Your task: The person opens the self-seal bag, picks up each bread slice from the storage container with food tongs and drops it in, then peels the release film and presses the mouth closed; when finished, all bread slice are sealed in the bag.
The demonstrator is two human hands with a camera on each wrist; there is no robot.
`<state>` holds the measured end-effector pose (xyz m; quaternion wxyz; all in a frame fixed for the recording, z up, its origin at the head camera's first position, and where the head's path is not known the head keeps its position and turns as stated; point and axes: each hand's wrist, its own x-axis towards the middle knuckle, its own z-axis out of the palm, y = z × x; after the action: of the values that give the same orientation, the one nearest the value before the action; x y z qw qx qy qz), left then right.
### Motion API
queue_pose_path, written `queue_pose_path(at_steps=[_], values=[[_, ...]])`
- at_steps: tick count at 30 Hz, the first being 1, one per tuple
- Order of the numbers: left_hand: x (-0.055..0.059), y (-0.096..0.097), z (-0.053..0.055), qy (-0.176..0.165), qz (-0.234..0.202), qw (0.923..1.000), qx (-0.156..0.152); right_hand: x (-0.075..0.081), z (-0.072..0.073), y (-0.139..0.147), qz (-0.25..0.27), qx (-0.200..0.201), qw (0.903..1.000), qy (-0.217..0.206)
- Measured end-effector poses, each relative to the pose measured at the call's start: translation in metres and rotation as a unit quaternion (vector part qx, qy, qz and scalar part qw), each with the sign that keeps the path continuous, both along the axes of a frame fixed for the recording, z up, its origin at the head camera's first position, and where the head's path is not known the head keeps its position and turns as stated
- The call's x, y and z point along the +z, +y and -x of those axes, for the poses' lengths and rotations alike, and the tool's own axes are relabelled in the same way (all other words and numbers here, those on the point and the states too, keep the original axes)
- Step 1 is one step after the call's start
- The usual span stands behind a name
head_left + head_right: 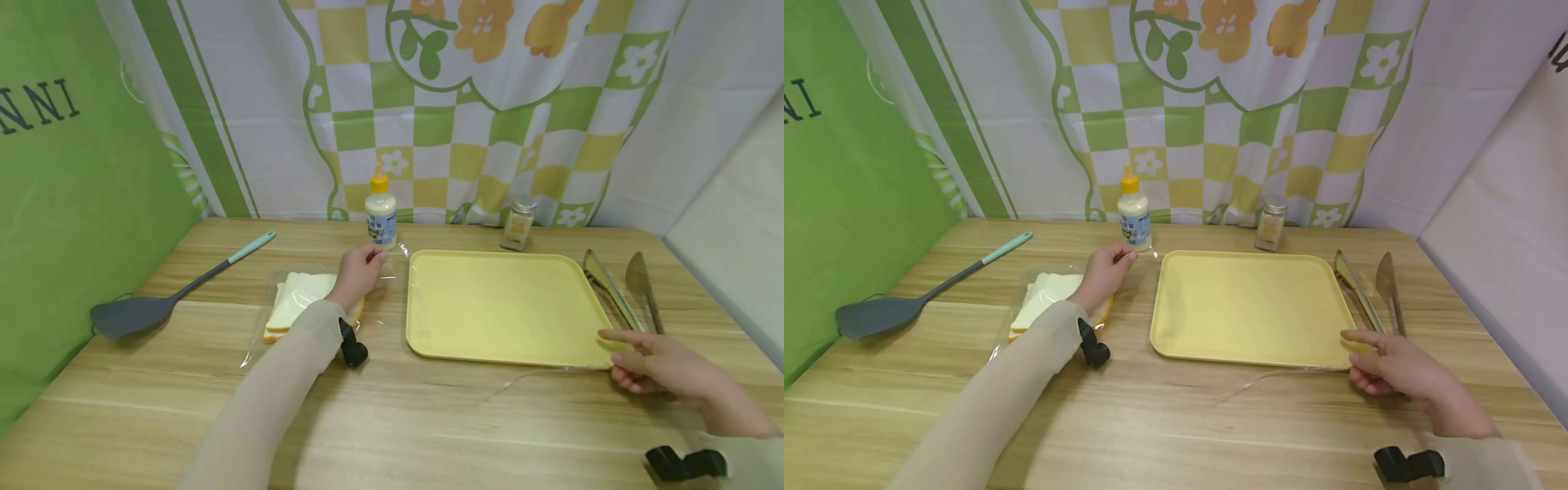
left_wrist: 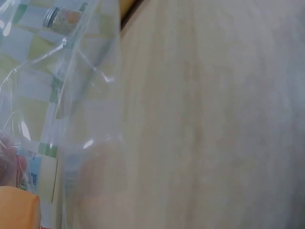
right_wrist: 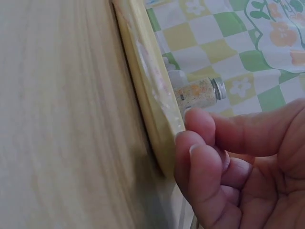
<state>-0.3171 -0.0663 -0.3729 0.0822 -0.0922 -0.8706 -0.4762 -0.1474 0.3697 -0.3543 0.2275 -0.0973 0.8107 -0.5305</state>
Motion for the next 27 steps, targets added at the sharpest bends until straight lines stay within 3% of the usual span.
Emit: queue_pose_path(at_steps=[8, 15, 23, 27], values=[[0.014, 0.002, 0.001, -0.011, -0.005, 0.9998, -0.013, 0.012, 0.004, -0.012, -0.023, 0.002, 0.9995, 0.023], [0.048, -0.004, -0.001, 0.007, 0.026, 0.9992, -0.029, 0.018, 0.009, -0.032, -0.012, 0.017, 0.9993, 0.032], [0.088, -0.01, -0.01, 0.076, 0.013, 0.9968, -0.018, 0.031, 0.011, -0.069, -0.046, 0.006, 0.9985, 0.029], [0.105, -0.01, -0.015, 0.123, 0.006, 0.9923, -0.015, 0.039, 0.014, -0.088, -0.041, 0.028, 0.9979, 0.041]])
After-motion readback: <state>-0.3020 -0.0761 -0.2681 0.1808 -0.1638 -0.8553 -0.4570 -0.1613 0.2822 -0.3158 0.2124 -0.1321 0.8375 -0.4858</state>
